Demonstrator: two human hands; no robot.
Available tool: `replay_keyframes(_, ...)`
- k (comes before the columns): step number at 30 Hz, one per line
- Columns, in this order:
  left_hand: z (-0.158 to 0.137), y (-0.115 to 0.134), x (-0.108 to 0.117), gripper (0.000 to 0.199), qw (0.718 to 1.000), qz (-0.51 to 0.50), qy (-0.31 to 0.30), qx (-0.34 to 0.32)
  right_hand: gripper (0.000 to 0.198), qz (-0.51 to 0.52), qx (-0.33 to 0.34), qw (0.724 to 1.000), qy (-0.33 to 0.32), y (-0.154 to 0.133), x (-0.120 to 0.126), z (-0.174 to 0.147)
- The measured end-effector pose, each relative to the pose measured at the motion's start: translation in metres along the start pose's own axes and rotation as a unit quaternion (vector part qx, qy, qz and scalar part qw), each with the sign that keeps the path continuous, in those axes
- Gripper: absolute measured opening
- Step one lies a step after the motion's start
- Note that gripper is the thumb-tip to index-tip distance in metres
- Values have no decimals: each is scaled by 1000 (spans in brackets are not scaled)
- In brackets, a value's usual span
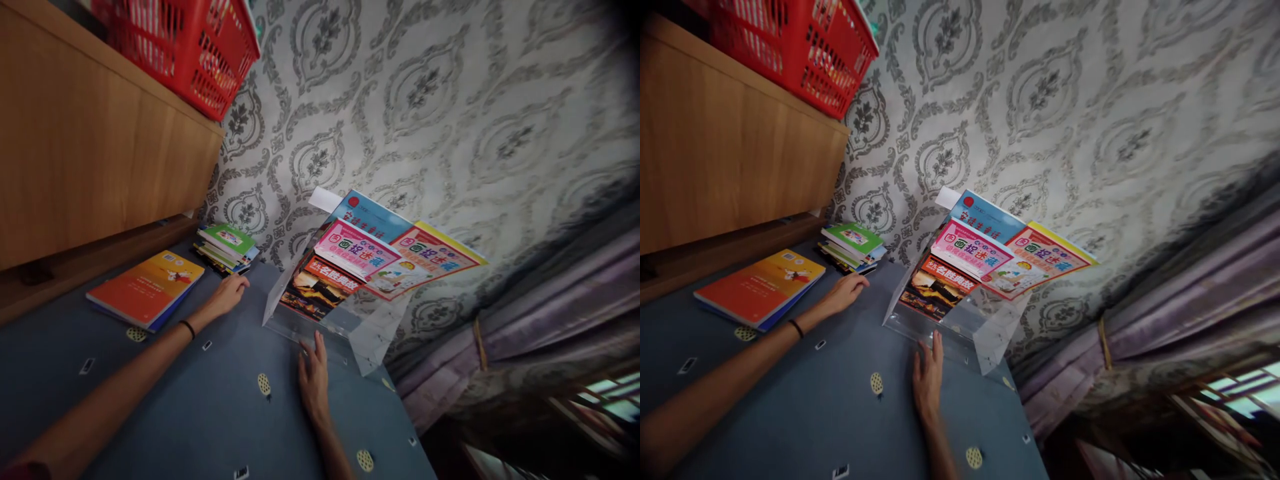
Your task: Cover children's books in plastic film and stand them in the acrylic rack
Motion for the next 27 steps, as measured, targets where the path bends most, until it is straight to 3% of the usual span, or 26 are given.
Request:
replay_keyframes(9, -18, -35, 54, 38, 977, 174, -51, 113, 40, 1, -44, 998, -54, 3, -6, 2)
replay_keyframes(17, -79, -105, 128, 51, 909, 265, -70, 316, 38, 13, -63, 995, -78, -2, -8, 1)
replay_keyframes(21, -98, -119, 132, 60, 893, 276, -97, 342, 37, 20, -73, 994, -81, -5, -8, 1)
replay_keyframes(27, -98, -102, 123, 59, 898, 278, -135, 314, 34, 18, -84, 992, -92, -5, -10, 1)
Point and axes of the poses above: each hand's wrist, its own z-axis towards the middle knuckle, its own x-axis out of the back of the hand, y = z × x, the point moved 10 cm from there along z, towards the middle knuckle, and after that the axes turned 15 degrees about -x, right-handed, at the moved point
